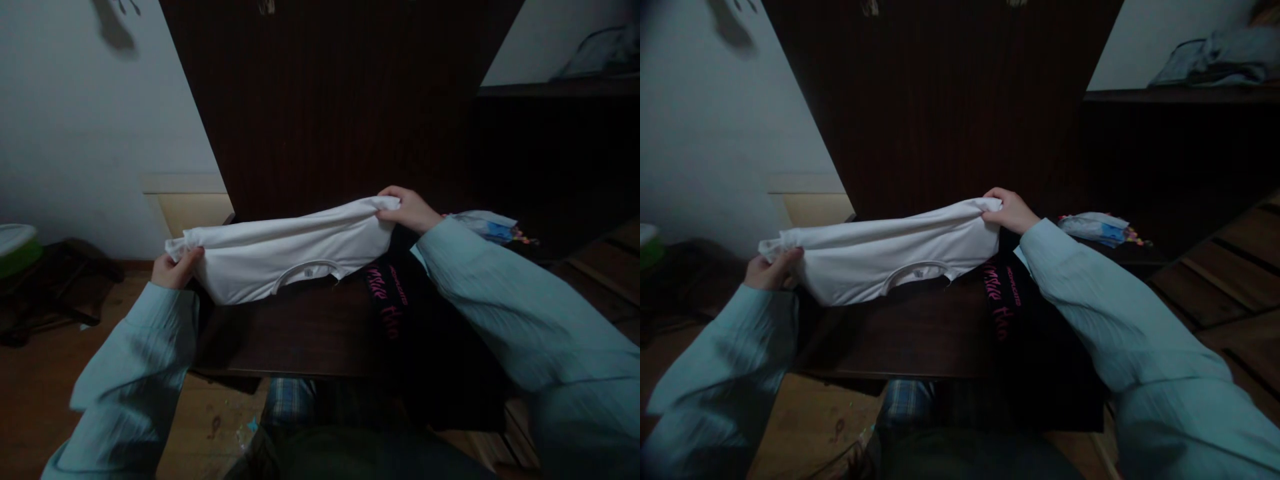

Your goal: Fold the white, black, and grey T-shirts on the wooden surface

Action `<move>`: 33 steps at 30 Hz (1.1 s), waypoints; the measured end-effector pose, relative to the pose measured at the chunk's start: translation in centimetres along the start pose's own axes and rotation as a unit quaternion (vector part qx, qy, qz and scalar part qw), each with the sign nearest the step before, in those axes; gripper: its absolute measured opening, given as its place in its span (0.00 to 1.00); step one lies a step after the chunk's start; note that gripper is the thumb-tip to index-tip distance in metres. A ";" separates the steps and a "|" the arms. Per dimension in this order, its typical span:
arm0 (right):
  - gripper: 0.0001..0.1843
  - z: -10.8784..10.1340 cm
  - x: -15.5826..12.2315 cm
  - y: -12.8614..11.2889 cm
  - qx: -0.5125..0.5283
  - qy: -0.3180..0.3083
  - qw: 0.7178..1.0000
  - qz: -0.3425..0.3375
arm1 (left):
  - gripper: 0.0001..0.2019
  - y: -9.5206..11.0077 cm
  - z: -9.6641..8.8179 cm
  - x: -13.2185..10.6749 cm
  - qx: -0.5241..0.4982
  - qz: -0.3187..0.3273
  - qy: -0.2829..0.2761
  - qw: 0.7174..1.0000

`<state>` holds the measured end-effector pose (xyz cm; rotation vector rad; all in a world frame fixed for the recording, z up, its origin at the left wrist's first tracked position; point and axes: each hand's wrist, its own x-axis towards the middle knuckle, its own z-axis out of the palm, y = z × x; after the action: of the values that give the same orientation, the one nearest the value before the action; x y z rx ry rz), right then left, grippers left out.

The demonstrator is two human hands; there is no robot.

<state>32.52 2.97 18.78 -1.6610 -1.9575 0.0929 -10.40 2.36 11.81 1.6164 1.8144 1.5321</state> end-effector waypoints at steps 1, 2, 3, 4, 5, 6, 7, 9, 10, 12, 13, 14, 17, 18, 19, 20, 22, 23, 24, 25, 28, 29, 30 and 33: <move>0.20 -0.7 -0.1 0.1 -0.022 0.006 1.000 -0.002 | 0.31 0.3 0.2 -0.1 -0.044 -0.002 -0.025 0.999; 0.20 -1.4 -0.4 0.1 -0.042 0.014 0.999 -0.002 | 0.32 0.7 0.5 -0.3 -0.082 -0.001 -0.048 0.995; 0.19 -2.2 -0.6 0.2 -0.059 0.025 0.998 0.000 | 0.32 1.1 0.8 -0.6 -0.105 0.004 -0.067 0.992; 0.18 -3.1 -1.0 0.4 -0.074 0.036 0.997 0.004 | 0.30 1.6 1.1 -1.1 -0.108 0.016 -0.082 0.991; 0.17 -4.0 -1.4 0.5 -0.087 0.047 0.995 0.011 | 0.28 2.2 1.5 -1.7 -0.102 0.032 -0.100 0.989; 0.17 -5.0 -1.9 0.6 -0.097 0.057 0.993 0.020 | 0.24 2.9 2.0 -2.4 -0.095 0.045 -0.128 0.986; 0.15 -5.9 -2.5 0.7 -0.105 0.067 0.992 0.028 | 0.21 3.6 2.5 -3.2 -0.093 0.055 -0.163 0.981; 0.14 -7.9 -3.8 1.1 -0.119 0.084 0.988 0.042 | 0.18 5.2 3.7 -5.1 -0.105 0.063 -0.248 0.961; 0.13 -8.9 -4.5 1.3 -0.125 0.096 0.986 0.050 | 0.18 6.1 4.4 -6.1 -0.115 0.060 -0.289 0.949; 0.13 -10.8 -6.1 2.1 -0.141 0.124 0.980 0.072 | 0.17 7.8 5.8 -8.1 -0.135 0.053 -0.358 0.922; 0.13 -11.8 -6.9 2.6 -0.156 0.137 0.975 0.082 | 0.17 8.6 6.5 -9.2 -0.148 0.053 -0.382 0.911; 0.13 -12.8 -7.7 3.2 -0.176 0.147 0.969 0.090 | 0.17 9.3 7.2 -10.3 -0.166 0.052 -0.399 0.900; 0.13 -16.1 -9.4 5.3 -0.250 0.149 0.951 0.106 | 0.18 11.7 9.3 -14.1 -0.242 0.041 -0.434 0.867; 0.14 -17.2 -9.7 5.9 -0.276 0.143 0.943 0.116 | 0.17 12.6 10.0 -15.5 -0.264 0.034 -0.446 0.855; 0.15 -18.2 -9.7 6.5 -0.304 0.139 0.933 0.133 | 0.16 13.5 10.8 -17.0 -0.281 0.023 -0.457 0.843; 0.16 -19.0 -9.4 7.0 -0.332 0.136 0.921 0.154 | 0.15 14.3 11.6 -18.6 -0.291 0.004 -0.472 0.832; 0.19 -19.8 -8.0 7.4 -0.390 0.133 0.892 0.187 | 0.13 15.8 13.7 -22.1 -0.316 -0.076 -0.509 0.797; 0.21 -19.5 -7.0 7.3 -0.416 0.127 0.881 0.189 | 0.12 16.3 15.0 -23.9 -0.337 -0.136 -0.522 0.772; 0.21 -18.8 -5.8 7.2 -0.438 0.110 0.874 0.178 | 0.12 16.6 16.3 -25.7 -0.353 -0.200 -0.529 0.746; 0.21 -17.6 -4.4 6.9 -0.455 0.081 0.873 0.157 | 0.11 16.7 17.7 -27.5 -0.357 -0.267 -0.526 0.724; 0.18 -11.5 -0.5 6.3 -0.459 -0.052 0.883 0.080 | 0.11 15.5 21.4 -32.2 -0.355 -0.438 -0.484 0.669; 0.18 -9.0 0.6 6.3 -0.443 -0.086 0.890 0.059 | 0.12 14.7 22.3 -33.4 -0.364 -0.474 -0.474 0.647; 0.20 -6.6 1.6 6.3 -0.428 -0.102 0.897 0.042 | 0.12 13.9 23.0 -34.5 -0.380 -0.493 -0.467 0.628; 0.29 -1.1 3.8 6.6 -0.385 -0.139 0.912 0.032 | 0.14 11.7 23.9 -36.4 -0.412 -0.494 -0.469 0.605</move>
<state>38.62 7.65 18.45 -2.3019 -2.3218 -0.5120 26.65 -18.09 -3.67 0.4630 0.7824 0.5251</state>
